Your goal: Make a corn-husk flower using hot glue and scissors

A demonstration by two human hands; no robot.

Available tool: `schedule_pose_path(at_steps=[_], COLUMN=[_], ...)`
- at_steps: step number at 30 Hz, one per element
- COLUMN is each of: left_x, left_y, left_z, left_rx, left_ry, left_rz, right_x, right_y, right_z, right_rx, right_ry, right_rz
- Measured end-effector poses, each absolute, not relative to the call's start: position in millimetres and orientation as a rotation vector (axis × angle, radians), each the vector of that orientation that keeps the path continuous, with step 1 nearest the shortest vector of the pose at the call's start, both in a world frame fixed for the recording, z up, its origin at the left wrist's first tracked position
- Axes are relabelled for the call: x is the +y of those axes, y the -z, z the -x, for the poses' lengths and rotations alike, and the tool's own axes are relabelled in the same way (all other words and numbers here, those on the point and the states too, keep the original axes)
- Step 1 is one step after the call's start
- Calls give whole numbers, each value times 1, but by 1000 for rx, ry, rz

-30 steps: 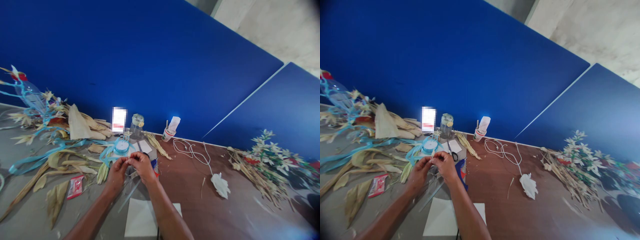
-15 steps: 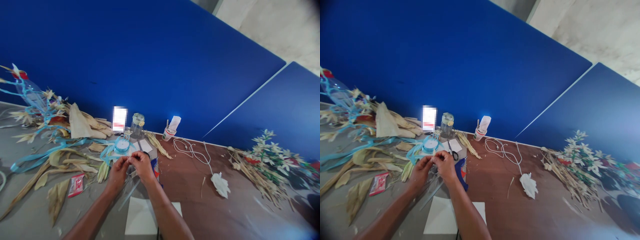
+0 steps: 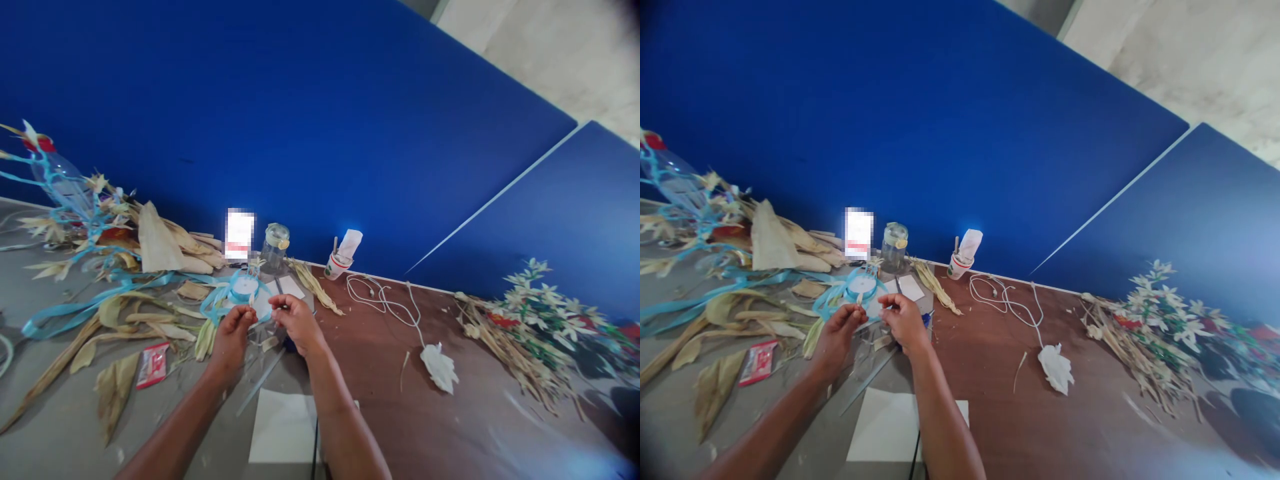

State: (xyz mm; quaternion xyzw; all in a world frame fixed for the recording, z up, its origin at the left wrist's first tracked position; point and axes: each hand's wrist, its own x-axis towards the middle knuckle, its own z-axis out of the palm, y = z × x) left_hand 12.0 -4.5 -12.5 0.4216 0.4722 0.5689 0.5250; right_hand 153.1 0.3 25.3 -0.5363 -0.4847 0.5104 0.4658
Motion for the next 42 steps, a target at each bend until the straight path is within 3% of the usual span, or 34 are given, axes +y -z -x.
schedule_pose_path(at_steps=[10, 16, 22, 30, 35, 42], left_x=[-4, -5, -4, -3, -1, 1], left_y=[12, 13, 12, 10, 18, 24], left_z=[-15, -13, -13, -13, -13, -13], left_rx=[1190, 1237, 1267, 1272, 1231, 1165], left_ry=[-1349, -1317, -1327, -1309, -1330, -1347], left_rz=[-1098, -1257, -1233, -1156, -1105, -943], right_x=[-9, -17, -11, -3, -1, 8], right_y=[-28, -21, -27, -47, -35, -17], right_z=[-164, -146, -153, -183, -169, -143], right_rx=[-2362, -2604, -2559, -2013, -1813, -1597], right_ry=[-506, -197, -253, -766, -1021, -1140], right_rz=[1751, 1779, 1771, 1539, 1211, 1225])
